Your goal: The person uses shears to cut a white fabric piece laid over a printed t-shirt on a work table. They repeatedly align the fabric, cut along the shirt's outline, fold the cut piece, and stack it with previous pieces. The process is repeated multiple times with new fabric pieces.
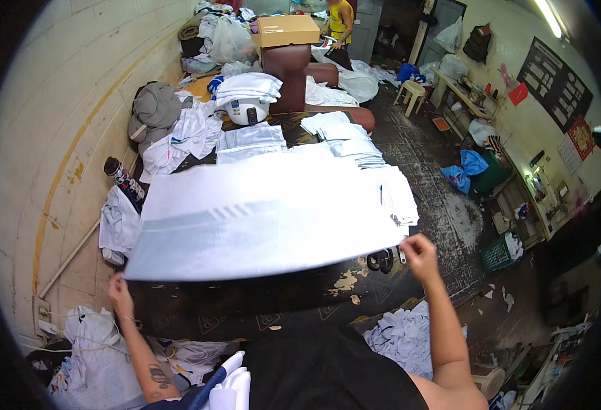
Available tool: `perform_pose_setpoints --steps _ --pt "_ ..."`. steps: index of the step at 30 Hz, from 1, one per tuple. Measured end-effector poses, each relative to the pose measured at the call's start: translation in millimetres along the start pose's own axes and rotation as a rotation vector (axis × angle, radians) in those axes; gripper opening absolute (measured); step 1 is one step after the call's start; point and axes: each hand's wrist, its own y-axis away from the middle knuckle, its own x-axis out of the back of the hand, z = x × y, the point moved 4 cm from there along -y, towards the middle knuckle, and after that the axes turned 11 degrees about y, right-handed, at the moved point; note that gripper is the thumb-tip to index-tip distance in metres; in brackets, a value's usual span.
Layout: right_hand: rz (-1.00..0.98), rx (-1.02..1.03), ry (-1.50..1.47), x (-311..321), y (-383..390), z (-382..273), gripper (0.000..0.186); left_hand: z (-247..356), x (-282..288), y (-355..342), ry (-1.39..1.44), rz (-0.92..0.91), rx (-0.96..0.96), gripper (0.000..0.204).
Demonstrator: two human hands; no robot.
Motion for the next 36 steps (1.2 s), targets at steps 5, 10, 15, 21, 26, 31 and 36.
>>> perform_pose_setpoints --steps 5,10,15,21,26,31,36 --pt "-0.105 -0.216 0.175 -91.0 84.1 81.1 0.020 -89.0 -56.4 119.2 0.354 0.136 0.688 0.025" --pt "-0.231 0.156 0.727 -127.6 140.1 84.4 0.060 -109.6 -67.1 179.1 0.129 0.192 0.596 0.041" --pt "-0.291 0.168 0.836 -123.3 166.8 87.6 0.060 -16.7 -82.7 181.4 -0.855 -0.267 0.860 0.064" --pt "-0.439 -0.004 0.737 -127.3 111.9 35.3 0.058 293.2 -52.6 103.2 0.756 -1.396 0.564 0.043" --pt "-1.060 0.275 -0.359 -188.1 57.9 -130.9 0.077 436.3 -23.2 80.1 0.945 -2.076 -0.872 0.028" --pt "-0.920 0.688 -0.686 -151.2 -6.1 -319.7 0.078 528.3 -122.4 -17.8 0.691 -1.191 -0.131 0.050" --pt "-0.422 0.401 -0.870 -31.7 -127.7 -397.6 0.031 626.6 -87.0 -119.7 1.343 -0.799 -0.032 0.072"
